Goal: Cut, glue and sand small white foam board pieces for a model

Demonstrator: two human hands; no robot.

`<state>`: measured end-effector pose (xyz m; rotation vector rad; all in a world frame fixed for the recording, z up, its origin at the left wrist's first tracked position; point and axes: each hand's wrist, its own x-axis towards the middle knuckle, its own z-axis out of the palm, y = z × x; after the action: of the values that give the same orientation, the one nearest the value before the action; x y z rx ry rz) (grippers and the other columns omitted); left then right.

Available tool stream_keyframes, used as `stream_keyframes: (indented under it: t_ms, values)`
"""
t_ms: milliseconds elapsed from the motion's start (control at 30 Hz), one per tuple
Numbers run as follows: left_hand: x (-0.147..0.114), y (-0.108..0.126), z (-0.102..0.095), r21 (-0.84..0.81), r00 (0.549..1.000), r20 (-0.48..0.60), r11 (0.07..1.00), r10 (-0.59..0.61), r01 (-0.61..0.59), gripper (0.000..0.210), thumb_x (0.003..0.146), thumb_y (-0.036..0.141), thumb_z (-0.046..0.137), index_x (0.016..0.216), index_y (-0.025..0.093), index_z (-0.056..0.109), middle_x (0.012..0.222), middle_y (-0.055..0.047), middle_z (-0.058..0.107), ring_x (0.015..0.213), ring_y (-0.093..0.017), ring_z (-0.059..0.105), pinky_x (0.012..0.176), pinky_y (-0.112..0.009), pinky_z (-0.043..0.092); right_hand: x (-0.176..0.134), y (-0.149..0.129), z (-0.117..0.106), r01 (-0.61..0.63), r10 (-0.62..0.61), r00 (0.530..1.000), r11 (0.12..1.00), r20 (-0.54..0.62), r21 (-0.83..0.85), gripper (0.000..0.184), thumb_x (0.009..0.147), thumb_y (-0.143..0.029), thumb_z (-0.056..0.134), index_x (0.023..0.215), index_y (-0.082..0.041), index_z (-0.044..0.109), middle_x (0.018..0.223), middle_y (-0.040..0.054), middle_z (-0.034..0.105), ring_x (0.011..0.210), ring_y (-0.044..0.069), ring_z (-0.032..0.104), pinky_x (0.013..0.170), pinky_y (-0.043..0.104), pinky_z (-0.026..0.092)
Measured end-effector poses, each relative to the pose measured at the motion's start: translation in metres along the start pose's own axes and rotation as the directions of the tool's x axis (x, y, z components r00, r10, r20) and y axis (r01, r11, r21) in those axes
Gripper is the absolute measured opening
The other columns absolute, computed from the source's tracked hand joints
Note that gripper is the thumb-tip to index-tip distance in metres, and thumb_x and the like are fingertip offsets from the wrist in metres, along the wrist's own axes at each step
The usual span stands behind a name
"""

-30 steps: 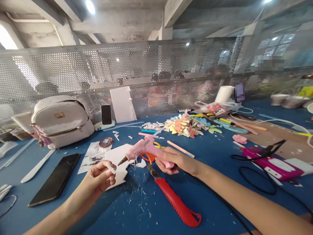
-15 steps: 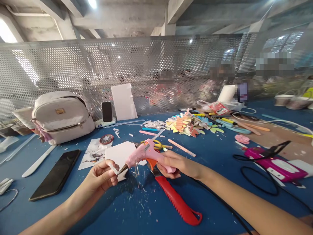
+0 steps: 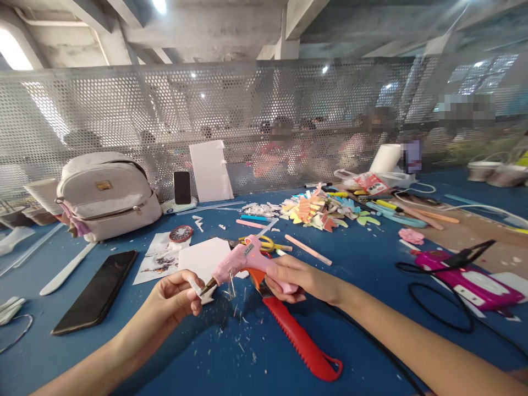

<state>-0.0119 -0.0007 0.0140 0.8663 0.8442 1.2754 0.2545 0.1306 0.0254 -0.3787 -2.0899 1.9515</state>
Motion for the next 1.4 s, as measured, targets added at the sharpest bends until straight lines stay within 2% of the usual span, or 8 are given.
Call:
stream_keyframes:
  t_ms: [267, 433, 700, 867, 1100, 1400]
  values:
    - [0.000, -0.003, -0.003, 0.035, 1.000, 0.019, 0.999, -0.016, 0.015, 0.022, 0.073, 0.032, 0.087, 0.078, 0.017, 0.071, 0.068, 0.002, 0.067, 0.062, -0.007, 0.060, 0.065, -0.018, 0.046, 0.001, 0.000, -0.001, 0.013, -0.013, 1.000, 1.000, 0.027, -0.013, 0.049, 0.100, -0.056, 0.047, 0.069, -0.017, 0.049, 0.051, -0.0046, 0.045, 0.038, 0.006, 0.031, 0.033, 0.020, 0.020]
    - [-0.002, -0.003, 0.002, 0.054, 1.000, 0.005, 0.998, -0.026, 0.025, 0.024, 0.072, 0.033, 0.088, 0.076, 0.017, 0.070, 0.068, 0.001, 0.068, 0.061, -0.008, 0.060, 0.064, -0.019, 0.047, -0.001, -0.006, 0.001, -0.018, 0.018, 1.000, 0.999, 0.019, -0.029, 0.051, 0.101, -0.055, 0.045, 0.067, -0.018, 0.047, 0.052, -0.0054, 0.041, 0.042, 0.007, 0.032, 0.036, 0.020, 0.022]
    - [-0.003, 0.001, 0.006, 0.058, 0.999, -0.014, 0.997, -0.046, 0.047, 0.027, 0.070, 0.032, 0.089, 0.074, 0.015, 0.068, 0.067, 0.002, 0.066, 0.059, -0.007, 0.059, 0.062, -0.019, 0.045, 0.000, 0.001, 0.003, 0.001, -0.002, 1.000, 0.999, -0.024, -0.045, 0.052, 0.098, -0.060, 0.049, 0.067, -0.017, 0.046, 0.051, -0.0059, 0.041, 0.039, 0.005, 0.030, 0.034, 0.020, 0.018]
    - [0.000, -0.001, 0.003, 0.051, 0.999, -0.012, 0.998, -0.048, 0.048, 0.028, 0.070, 0.034, 0.089, 0.073, 0.016, 0.068, 0.065, 0.001, 0.065, 0.059, -0.008, 0.059, 0.063, -0.019, 0.047, -0.001, 0.002, -0.001, -0.002, 0.000, 1.000, 0.998, -0.030, -0.060, 0.053, 0.097, -0.060, 0.050, 0.064, -0.018, 0.043, 0.049, -0.0054, 0.041, 0.039, 0.006, 0.031, 0.034, 0.021, 0.018]
    - [-0.004, 0.002, 0.008, 0.042, 0.998, -0.043, 0.998, -0.039, 0.041, 0.027, 0.072, 0.033, 0.088, 0.073, 0.016, 0.067, 0.065, 0.001, 0.064, 0.060, -0.007, 0.058, 0.064, -0.018, 0.046, -0.002, 0.002, -0.001, 0.004, -0.006, 0.999, 0.998, -0.036, -0.066, 0.050, 0.098, -0.056, 0.050, 0.067, -0.018, 0.046, 0.050, -0.0050, 0.043, 0.040, 0.006, 0.030, 0.035, 0.021, 0.019]
    - [-0.001, 0.000, 0.001, 0.027, 1.000, -0.019, 0.999, -0.020, 0.021, 0.026, 0.072, 0.035, 0.088, 0.074, 0.017, 0.070, 0.064, 0.002, 0.065, 0.061, -0.007, 0.058, 0.063, -0.016, 0.045, -0.002, 0.003, -0.004, 0.012, -0.012, 1.000, 0.999, -0.012, -0.053, 0.048, 0.099, -0.054, 0.050, 0.067, -0.018, 0.047, 0.049, -0.0058, 0.043, 0.038, 0.006, 0.030, 0.034, 0.020, 0.018]
